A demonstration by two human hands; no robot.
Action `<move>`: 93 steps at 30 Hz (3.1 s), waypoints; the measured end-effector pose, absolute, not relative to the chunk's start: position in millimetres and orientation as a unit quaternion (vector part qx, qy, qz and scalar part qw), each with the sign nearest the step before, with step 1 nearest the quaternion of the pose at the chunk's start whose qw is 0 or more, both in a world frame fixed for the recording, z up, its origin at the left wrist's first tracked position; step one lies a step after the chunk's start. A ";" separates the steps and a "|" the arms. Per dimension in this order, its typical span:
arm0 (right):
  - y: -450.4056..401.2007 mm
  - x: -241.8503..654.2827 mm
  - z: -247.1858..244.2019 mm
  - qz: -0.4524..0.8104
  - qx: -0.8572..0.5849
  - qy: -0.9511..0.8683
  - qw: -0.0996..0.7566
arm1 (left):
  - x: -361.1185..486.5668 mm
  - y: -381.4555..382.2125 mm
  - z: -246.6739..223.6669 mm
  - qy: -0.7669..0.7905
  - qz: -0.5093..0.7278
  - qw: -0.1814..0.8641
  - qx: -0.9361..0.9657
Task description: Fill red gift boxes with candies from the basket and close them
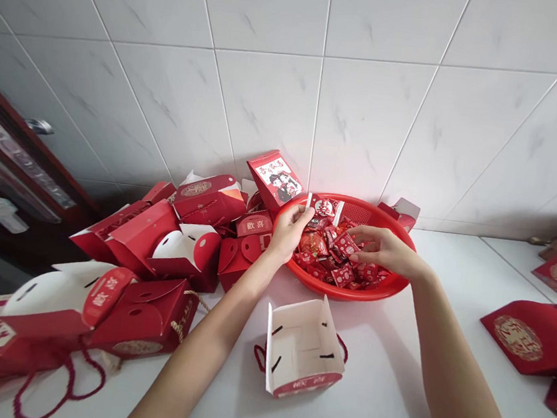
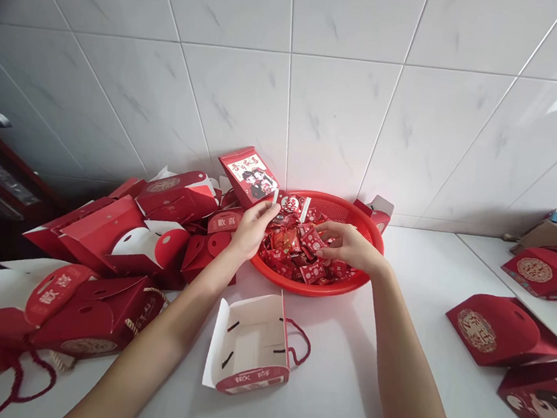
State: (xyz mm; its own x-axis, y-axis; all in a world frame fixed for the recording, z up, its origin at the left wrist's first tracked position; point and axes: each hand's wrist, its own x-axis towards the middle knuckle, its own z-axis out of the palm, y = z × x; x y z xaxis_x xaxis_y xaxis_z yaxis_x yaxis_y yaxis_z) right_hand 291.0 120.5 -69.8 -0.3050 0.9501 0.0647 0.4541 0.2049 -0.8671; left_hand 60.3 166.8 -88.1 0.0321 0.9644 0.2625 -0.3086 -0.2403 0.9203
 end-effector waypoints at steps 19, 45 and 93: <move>118.4 287.2 -68.6 0.405 -0.498 -0.669 0.374 | 60.3 163.0 -81.1 0.330 0.594 0.568 0.464; 110.4 278.8 -53.8 0.386 -0.437 -0.595 0.553 | 57.1 158.7 -76.2 0.320 0.568 0.612 0.447; 105.4 258.0 -48.7 0.537 -0.357 -0.537 0.544 | 63.9 150.3 -80.7 0.333 0.587 0.459 0.577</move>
